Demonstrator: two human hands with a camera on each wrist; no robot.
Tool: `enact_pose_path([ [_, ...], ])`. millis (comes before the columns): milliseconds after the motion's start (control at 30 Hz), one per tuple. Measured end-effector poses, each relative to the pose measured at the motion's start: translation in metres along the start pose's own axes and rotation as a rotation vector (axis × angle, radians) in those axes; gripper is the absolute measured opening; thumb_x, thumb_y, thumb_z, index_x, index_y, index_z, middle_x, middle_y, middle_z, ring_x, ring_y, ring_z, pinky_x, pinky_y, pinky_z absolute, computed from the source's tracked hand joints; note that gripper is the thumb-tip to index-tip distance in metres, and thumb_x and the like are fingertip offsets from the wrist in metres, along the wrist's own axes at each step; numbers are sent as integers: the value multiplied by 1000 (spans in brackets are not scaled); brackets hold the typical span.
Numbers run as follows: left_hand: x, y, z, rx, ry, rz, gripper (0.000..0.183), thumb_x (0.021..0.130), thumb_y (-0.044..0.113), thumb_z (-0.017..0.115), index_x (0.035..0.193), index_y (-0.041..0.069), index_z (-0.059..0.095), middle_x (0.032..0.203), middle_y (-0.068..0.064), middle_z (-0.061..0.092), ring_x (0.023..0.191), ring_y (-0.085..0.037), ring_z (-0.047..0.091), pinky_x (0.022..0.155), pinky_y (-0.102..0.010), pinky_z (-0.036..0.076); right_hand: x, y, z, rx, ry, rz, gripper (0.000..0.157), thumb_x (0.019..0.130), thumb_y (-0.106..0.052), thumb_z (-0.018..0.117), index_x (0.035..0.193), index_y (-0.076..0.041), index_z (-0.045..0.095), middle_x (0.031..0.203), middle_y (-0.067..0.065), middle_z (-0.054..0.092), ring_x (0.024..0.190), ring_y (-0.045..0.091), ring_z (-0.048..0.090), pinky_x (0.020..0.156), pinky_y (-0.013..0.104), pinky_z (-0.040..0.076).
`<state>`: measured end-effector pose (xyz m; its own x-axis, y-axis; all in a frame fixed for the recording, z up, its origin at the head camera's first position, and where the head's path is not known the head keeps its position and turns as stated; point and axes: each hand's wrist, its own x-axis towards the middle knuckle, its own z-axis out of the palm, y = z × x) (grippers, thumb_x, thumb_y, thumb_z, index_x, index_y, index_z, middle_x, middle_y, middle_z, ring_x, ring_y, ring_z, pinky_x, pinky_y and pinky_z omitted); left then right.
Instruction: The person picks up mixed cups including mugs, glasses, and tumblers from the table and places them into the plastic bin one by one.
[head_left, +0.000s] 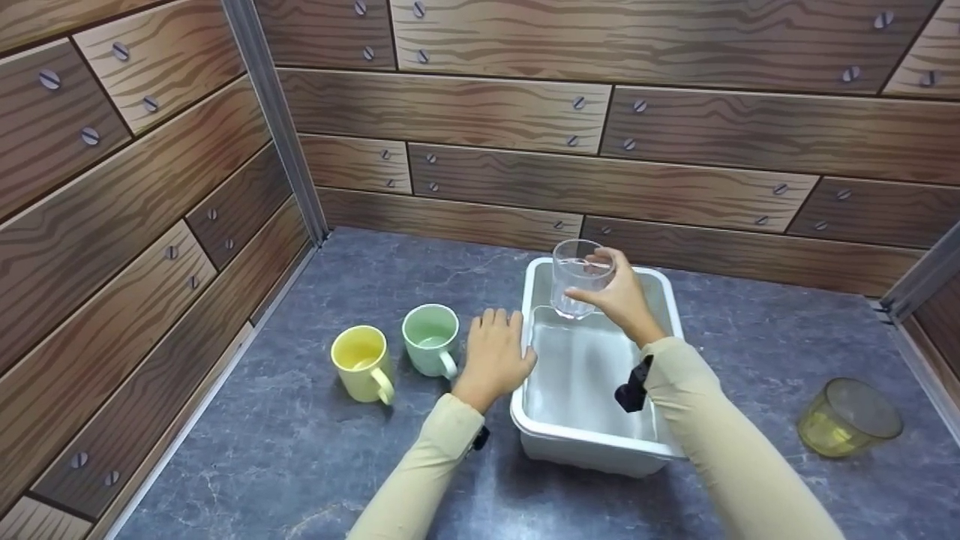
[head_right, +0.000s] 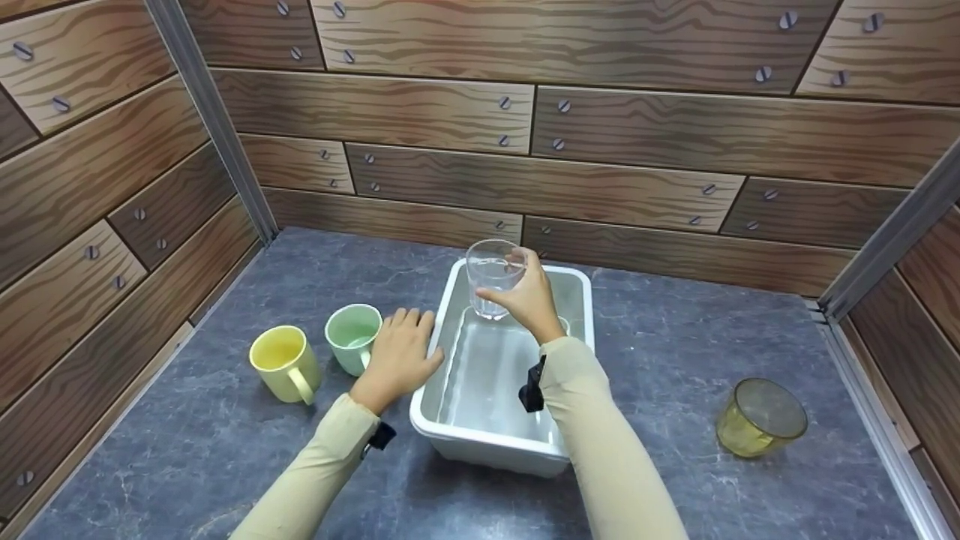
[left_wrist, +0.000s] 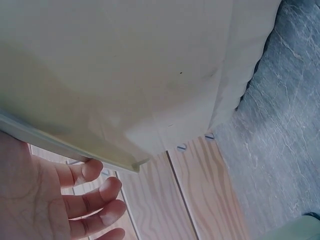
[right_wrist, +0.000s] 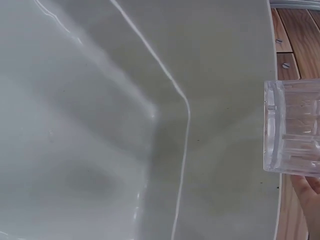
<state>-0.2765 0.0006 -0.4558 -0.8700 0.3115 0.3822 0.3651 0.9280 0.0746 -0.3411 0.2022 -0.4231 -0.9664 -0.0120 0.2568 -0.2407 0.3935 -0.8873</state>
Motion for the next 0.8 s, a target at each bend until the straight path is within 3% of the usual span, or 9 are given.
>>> enact_pose_path([
  [300, 1, -2, 0, 2, 23, 32, 32, 81, 36, 56, 99, 10, 53, 99, -8, 54, 98, -24, 50, 84, -37, 40, 0, 18, 7, 14, -37, 32, 78, 66, -4, 82, 128, 9, 37, 128, 27, 51, 120, 36, 50, 104, 40, 36],
  [800, 0, -2, 1, -1, 8, -1, 36, 81, 38, 57, 104, 11, 53, 101, -7, 55, 97, -24, 51, 81, -38, 40, 1, 38, 11, -50, -189, 107, 81, 65, -6, 82, 129, 7, 34, 130, 27, 47, 123, 39, 46, 105, 47, 35],
])
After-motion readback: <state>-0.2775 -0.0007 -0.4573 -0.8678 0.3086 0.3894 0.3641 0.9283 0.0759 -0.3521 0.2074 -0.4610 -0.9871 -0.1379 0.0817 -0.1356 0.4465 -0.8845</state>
